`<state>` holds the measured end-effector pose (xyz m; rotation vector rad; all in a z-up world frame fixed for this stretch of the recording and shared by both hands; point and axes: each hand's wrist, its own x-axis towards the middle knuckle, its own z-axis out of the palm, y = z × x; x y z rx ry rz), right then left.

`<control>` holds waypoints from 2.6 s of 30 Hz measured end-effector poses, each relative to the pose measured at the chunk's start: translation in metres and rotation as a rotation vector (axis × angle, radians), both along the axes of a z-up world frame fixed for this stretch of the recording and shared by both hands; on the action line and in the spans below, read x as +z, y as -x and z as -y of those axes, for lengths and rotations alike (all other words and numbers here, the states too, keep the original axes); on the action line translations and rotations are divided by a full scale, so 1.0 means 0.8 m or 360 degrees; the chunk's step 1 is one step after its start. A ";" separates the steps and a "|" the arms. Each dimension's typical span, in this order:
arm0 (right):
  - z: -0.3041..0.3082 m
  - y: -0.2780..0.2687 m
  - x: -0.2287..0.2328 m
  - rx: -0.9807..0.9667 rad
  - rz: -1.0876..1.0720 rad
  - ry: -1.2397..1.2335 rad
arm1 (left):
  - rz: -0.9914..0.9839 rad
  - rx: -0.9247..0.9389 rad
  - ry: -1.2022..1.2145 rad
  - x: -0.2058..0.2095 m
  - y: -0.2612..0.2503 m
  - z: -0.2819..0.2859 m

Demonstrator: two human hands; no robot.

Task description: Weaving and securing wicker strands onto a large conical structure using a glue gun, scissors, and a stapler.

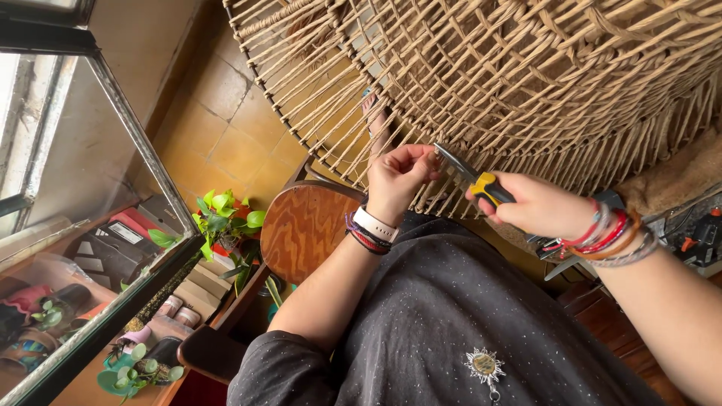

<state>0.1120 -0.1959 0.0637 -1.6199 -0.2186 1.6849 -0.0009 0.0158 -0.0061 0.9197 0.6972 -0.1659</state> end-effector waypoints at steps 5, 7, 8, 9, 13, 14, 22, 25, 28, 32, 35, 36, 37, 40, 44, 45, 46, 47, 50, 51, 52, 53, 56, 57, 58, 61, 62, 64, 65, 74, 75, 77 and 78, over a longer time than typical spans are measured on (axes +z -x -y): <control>-0.016 0.013 0.023 0.0841 0.1509 0.0502 | 0.0037 0.0035 0.0136 -0.007 0.003 0.001; -0.013 0.014 0.029 0.0871 0.2030 0.0387 | 0.0062 0.0057 0.0189 -0.004 0.002 0.000; -0.009 0.013 0.032 0.0893 0.1989 0.0400 | 0.0047 0.0040 0.0153 0.000 0.002 0.000; -0.005 0.014 0.032 0.0912 0.1951 0.0408 | 0.0035 0.0023 0.0113 0.006 0.001 -0.002; 0.029 0.044 0.048 0.0817 0.2300 0.0086 | 0.0036 -0.0114 -0.0695 0.052 0.003 -0.005; 0.040 0.055 0.053 0.0721 0.2140 0.0116 | 0.0252 -0.0094 -0.1229 0.067 0.005 -0.004; 0.181 0.171 0.063 -0.0094 0.1560 0.0650 | 0.1166 -0.0939 -0.1470 0.083 0.011 0.123; 0.254 0.233 0.009 -0.0411 0.1876 0.0622 | 0.1405 -0.1542 -0.1248 0.037 0.016 0.208; 0.315 0.276 -0.068 -0.1092 0.1492 0.0816 | 0.1367 -0.1444 -0.1699 0.013 0.013 0.298; 0.353 0.275 -0.145 -0.1163 0.1564 0.0936 | 0.0891 -0.1884 -0.2142 0.011 -0.010 0.365; 0.347 0.246 -0.162 -0.1134 0.1866 0.1000 | 0.0731 -0.2105 -0.2275 0.014 -0.021 0.379; 0.344 0.235 -0.161 -0.1181 0.1880 0.1085 | 0.0666 -0.2179 -0.2276 0.012 -0.024 0.377; 0.343 0.224 -0.157 -0.1184 0.1881 0.1079 | 0.0664 -0.2177 -0.2282 0.010 -0.028 0.371; 0.333 0.201 -0.134 -0.1285 0.1570 0.1225 | 0.0652 -0.1916 -0.1792 0.012 -0.038 0.342; 0.305 0.197 -0.073 -0.1241 0.1633 0.0633 | 0.0627 -0.1149 0.0163 0.006 -0.027 0.293; 0.292 0.195 -0.058 -0.1416 0.1132 0.0167 | 0.0666 -0.0964 0.0583 0.009 -0.020 0.275; 0.276 0.187 -0.046 -0.1367 0.1124 0.0131 | 0.0669 -0.0911 0.0553 0.023 -0.022 0.259; 0.261 0.179 -0.035 -0.1460 0.0448 -0.0412 | 0.0567 -0.0826 0.0808 0.040 -0.022 0.243; 0.210 0.144 -0.012 -0.1200 -0.0253 -0.1073 | 0.0619 -0.0715 0.0981 0.095 -0.021 0.192; 0.195 0.133 -0.005 -0.0984 -0.0206 -0.1239 | 0.0742 -0.0763 0.0926 0.109 -0.021 0.175; 0.182 0.117 -0.002 -0.0928 -0.0241 -0.1242 | 0.0747 -0.0704 0.0900 0.119 -0.023 0.157; 0.171 0.102 0.000 -0.0776 -0.0246 -0.1079 | 0.0813 -0.0815 0.0764 0.126 -0.023 0.139; 0.135 0.083 -0.004 -0.0611 -0.0172 -0.0754 | 0.0585 -0.0917 0.0223 0.134 -0.010 0.099; 0.125 0.078 -0.007 -0.0644 -0.0064 -0.0594 | 0.0290 -0.0954 -0.0152 0.133 -0.004 0.089; 0.115 0.070 -0.013 -0.0605 -0.0084 -0.0586 | 0.0276 -0.0912 -0.0148 0.129 0.001 0.076; 0.089 0.056 -0.021 -0.0084 0.0806 -0.0330 | 0.0798 -0.0103 -0.2079 0.108 0.016 0.043; 0.082 0.051 -0.021 0.0021 0.1049 -0.0238 | 0.0616 -0.0036 -0.2115 0.096 0.015 0.035; 0.066 0.042 -0.022 0.0154 0.1281 -0.0152 | 0.0411 0.0044 -0.2142 0.071 0.010 0.024; 0.060 0.042 -0.019 0.0155 0.1298 -0.0103 | 0.0273 -0.0065 -0.1687 0.062 0.006 0.025; 0.023 0.031 0.008 0.0239 0.1447 0.0140 | 0.0045 -0.0237 -0.0681 0.051 0.001 -0.011; 0.019 0.030 0.011 0.0236 0.1461 0.0148 | 0.0149 -0.0239 -0.0808 0.050 -0.001 -0.013; 0.011 0.030 0.013 0.0234 0.1431 0.0198 | 0.0112 -0.0295 -0.0805 0.049 -0.003 -0.018; 0.008 0.029 0.014 0.0220 0.1405 0.0235 | 0.0079 -0.0355 -0.0819 0.049 -0.005 -0.020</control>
